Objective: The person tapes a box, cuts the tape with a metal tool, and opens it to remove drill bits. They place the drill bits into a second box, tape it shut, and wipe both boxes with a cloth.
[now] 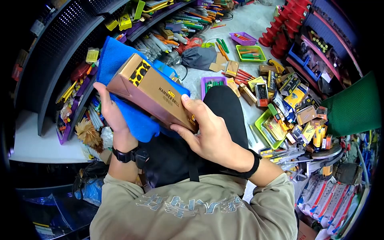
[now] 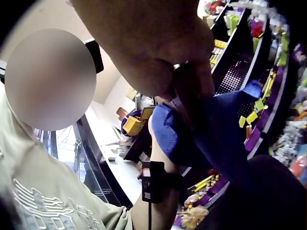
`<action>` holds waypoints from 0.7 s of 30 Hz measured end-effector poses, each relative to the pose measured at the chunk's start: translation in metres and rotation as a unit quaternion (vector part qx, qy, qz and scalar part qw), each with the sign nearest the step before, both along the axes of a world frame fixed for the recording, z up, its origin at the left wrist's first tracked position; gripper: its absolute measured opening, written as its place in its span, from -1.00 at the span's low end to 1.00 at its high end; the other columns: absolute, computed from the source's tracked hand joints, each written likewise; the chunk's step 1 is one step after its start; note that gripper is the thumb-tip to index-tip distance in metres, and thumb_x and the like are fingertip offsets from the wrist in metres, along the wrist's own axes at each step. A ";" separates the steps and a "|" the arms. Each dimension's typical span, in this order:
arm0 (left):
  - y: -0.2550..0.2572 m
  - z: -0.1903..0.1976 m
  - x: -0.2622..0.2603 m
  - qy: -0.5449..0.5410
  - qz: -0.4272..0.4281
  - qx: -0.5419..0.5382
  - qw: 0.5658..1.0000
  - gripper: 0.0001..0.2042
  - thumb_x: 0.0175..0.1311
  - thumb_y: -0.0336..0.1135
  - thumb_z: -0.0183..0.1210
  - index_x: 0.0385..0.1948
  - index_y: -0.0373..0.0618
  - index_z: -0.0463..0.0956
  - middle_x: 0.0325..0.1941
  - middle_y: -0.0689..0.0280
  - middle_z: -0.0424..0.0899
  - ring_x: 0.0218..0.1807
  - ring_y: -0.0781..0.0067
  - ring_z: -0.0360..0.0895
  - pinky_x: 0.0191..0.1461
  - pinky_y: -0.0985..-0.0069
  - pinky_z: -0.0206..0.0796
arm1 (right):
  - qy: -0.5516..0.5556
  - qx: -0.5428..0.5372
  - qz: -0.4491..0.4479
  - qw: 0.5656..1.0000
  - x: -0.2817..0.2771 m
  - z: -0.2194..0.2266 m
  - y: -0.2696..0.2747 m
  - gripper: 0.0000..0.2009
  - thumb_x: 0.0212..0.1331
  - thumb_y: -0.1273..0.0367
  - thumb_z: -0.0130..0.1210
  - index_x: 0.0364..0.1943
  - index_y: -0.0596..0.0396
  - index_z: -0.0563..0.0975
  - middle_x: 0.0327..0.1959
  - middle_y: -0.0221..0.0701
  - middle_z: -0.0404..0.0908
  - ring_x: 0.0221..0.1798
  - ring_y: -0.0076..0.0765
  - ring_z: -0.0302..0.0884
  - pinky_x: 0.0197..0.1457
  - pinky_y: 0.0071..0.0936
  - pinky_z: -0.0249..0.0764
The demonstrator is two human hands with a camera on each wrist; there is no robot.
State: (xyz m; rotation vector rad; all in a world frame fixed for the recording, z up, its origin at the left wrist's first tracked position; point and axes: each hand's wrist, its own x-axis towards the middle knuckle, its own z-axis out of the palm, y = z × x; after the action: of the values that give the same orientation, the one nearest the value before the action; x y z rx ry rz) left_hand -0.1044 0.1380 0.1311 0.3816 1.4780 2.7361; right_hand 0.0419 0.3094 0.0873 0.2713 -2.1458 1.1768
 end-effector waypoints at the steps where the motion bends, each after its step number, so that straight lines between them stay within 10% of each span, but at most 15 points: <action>1: -0.004 0.001 -0.003 0.011 -0.013 -0.001 1.000 -0.34 0.69 0.21 -0.22 0.29 -0.31 0.46 0.28 0.18 0.60 0.24 0.38 0.54 0.41 0.38 0.32 | 0.001 -0.001 0.000 1.000 0.001 0.000 0.001 -0.29 0.12 0.45 0.51 0.35 0.15 0.36 0.06 -0.04 0.64 0.04 0.13 0.72 0.04 -0.20 0.68; 4: -0.013 0.005 0.000 0.014 -0.039 0.014 0.999 -0.35 0.72 0.16 -0.29 0.32 -0.32 0.45 0.29 0.16 0.63 0.22 0.29 0.61 0.35 0.34 0.40 | 0.011 -0.029 0.010 0.999 0.006 0.000 0.005 -0.31 0.11 0.44 0.51 0.32 0.16 0.39 0.04 -0.06 0.65 0.04 0.08 0.72 0.06 -0.23 0.67; 7: -0.030 0.003 -0.010 0.246 -0.028 -0.245 0.937 -0.32 0.72 0.14 -0.27 0.19 -0.45 0.54 0.18 0.09 0.70 0.14 0.34 0.65 0.27 0.39 0.41 | -0.024 -0.035 0.002 0.999 0.013 0.006 0.013 -0.33 0.07 0.46 0.53 0.28 0.17 0.42 0.04 -0.09 0.66 0.06 0.05 0.71 0.11 -0.25 0.63; 15: -0.017 0.014 0.003 0.208 -0.094 -0.182 0.956 -0.31 0.71 0.14 -0.25 0.25 -0.49 0.48 0.25 -0.02 0.66 0.17 0.26 0.66 0.34 0.33 0.42 | -0.040 0.066 -0.037 0.996 0.013 0.008 0.025 -0.35 0.03 0.50 0.51 0.26 0.17 0.47 -0.03 -0.14 0.65 -0.02 0.07 0.69 0.02 -0.21 0.61; 18: 0.000 -0.002 0.003 0.389 0.036 -0.388 0.834 -0.33 0.70 0.15 -0.24 0.24 -0.43 0.51 0.31 0.02 0.63 0.36 0.10 0.55 0.46 0.21 0.32 | -0.064 0.010 -0.022 0.998 0.010 0.005 0.018 -0.38 0.03 0.52 0.48 0.24 0.17 0.49 -0.11 -0.14 0.62 -0.07 0.09 0.66 -0.02 -0.19 0.58; 21: 0.011 -0.004 0.009 0.431 0.063 -0.354 0.828 -0.43 0.67 0.09 -0.12 0.13 -0.34 0.61 0.32 0.02 0.63 0.42 -0.01 0.50 0.51 0.14 0.25 | -0.070 0.009 -0.025 0.997 0.007 0.005 0.020 -0.43 0.07 0.53 0.44 0.22 0.17 0.49 -0.14 -0.13 0.60 -0.10 0.11 0.65 -0.06 -0.16 0.57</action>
State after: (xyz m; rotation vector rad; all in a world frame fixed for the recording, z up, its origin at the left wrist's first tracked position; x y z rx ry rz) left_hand -0.0952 0.1490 0.1267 1.6272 2.5877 1.8401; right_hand 0.0491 0.3294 0.0926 0.1447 -2.2727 1.1783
